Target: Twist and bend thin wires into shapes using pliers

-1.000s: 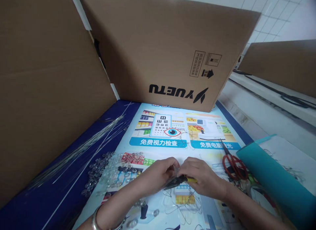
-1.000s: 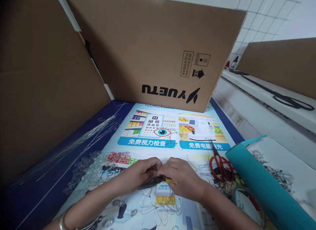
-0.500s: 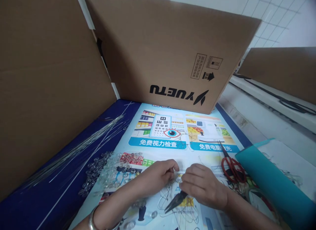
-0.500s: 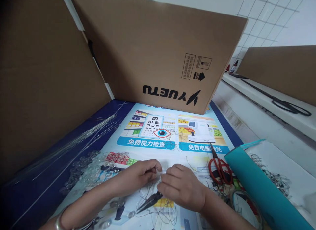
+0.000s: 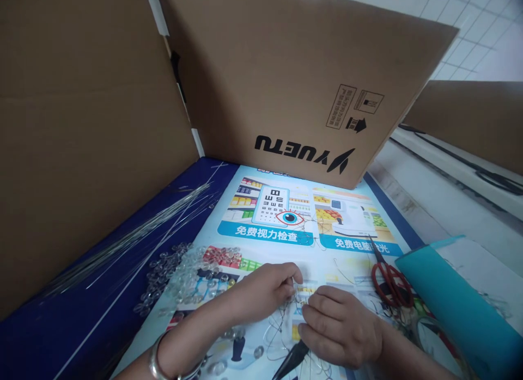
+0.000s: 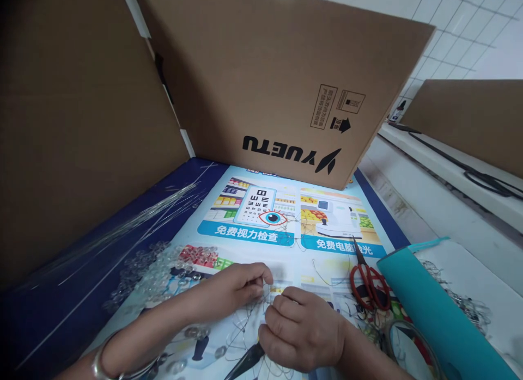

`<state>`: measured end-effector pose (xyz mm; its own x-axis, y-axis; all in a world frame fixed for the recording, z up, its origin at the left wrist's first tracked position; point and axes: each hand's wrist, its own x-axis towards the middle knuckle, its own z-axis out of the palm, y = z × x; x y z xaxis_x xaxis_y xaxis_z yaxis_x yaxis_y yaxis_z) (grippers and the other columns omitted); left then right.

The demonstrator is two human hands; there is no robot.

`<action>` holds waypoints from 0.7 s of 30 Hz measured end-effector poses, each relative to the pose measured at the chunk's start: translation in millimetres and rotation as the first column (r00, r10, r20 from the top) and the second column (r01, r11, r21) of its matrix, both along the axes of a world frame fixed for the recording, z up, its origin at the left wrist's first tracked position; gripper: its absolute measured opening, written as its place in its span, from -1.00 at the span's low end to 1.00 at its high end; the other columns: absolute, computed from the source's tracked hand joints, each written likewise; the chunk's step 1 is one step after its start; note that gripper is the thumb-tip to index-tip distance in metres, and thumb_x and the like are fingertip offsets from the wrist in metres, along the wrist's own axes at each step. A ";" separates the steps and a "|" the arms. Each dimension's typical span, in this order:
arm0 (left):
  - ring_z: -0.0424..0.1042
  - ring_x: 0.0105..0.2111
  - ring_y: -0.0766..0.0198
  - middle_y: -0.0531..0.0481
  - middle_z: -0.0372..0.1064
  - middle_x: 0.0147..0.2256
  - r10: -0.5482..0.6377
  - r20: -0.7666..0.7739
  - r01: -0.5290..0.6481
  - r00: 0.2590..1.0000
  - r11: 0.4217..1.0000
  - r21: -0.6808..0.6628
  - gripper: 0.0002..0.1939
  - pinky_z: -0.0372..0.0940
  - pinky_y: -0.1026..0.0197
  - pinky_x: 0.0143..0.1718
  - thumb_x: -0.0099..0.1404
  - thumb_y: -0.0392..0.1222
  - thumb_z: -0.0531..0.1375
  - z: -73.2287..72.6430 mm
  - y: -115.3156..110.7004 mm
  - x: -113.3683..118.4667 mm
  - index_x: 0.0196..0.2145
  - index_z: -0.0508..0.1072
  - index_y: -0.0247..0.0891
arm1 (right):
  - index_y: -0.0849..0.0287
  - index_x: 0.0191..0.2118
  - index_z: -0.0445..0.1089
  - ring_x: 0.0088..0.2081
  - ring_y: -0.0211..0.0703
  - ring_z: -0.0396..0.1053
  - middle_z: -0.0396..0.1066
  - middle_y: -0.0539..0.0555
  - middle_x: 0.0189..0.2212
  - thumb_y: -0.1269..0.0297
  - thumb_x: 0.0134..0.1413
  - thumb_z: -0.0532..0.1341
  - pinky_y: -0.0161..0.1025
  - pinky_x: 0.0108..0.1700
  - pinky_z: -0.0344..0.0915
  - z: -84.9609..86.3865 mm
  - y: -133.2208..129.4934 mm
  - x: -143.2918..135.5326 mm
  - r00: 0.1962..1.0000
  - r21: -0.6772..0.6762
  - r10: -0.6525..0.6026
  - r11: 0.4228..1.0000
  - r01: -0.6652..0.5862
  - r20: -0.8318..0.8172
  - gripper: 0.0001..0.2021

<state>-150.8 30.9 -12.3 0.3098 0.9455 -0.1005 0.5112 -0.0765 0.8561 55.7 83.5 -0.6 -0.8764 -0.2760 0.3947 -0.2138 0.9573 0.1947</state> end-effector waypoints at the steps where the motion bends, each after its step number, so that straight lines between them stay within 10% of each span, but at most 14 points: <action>1: 0.30 -0.41 0.29 0.10 0.34 -0.42 0.002 0.002 -0.002 1.000 1.000 0.001 -0.79 0.14 0.31 -0.39 0.22 -0.30 0.01 0.2 0.0 0.0 -0.21 0.35 -0.16 | 0.29 -0.25 0.40 -0.29 -0.13 0.36 0.45 0.12 -0.33 0.41 0.05 0.18 -0.12 -0.23 0.34 -0.6 -0.2 0.0 1.000 -0.005 0.002 1.000 -0.002 0.008 -0.87; 21: 0.27 -0.47 0.32 0.12 0.30 -0.48 -0.009 0.022 0.009 1.000 1.000 0.004 -0.80 0.12 0.34 -0.45 0.21 -0.31 0.01 -5.6 0.3 0.0 -0.23 0.35 -0.17 | 0.26 -0.24 0.38 -0.33 -0.16 0.35 0.43 0.10 -0.37 0.41 0.08 0.16 -0.14 -0.27 0.32 1.8 -0.1 -3.4 0.996 -0.023 -0.022 0.999 0.024 0.086 -0.89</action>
<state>-150.8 31.2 -17.9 0.3204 0.9430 -0.0897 0.4917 -0.0847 0.8666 52.3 83.4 1.1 -0.9134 -0.2467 0.3238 -0.2068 0.9663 0.1531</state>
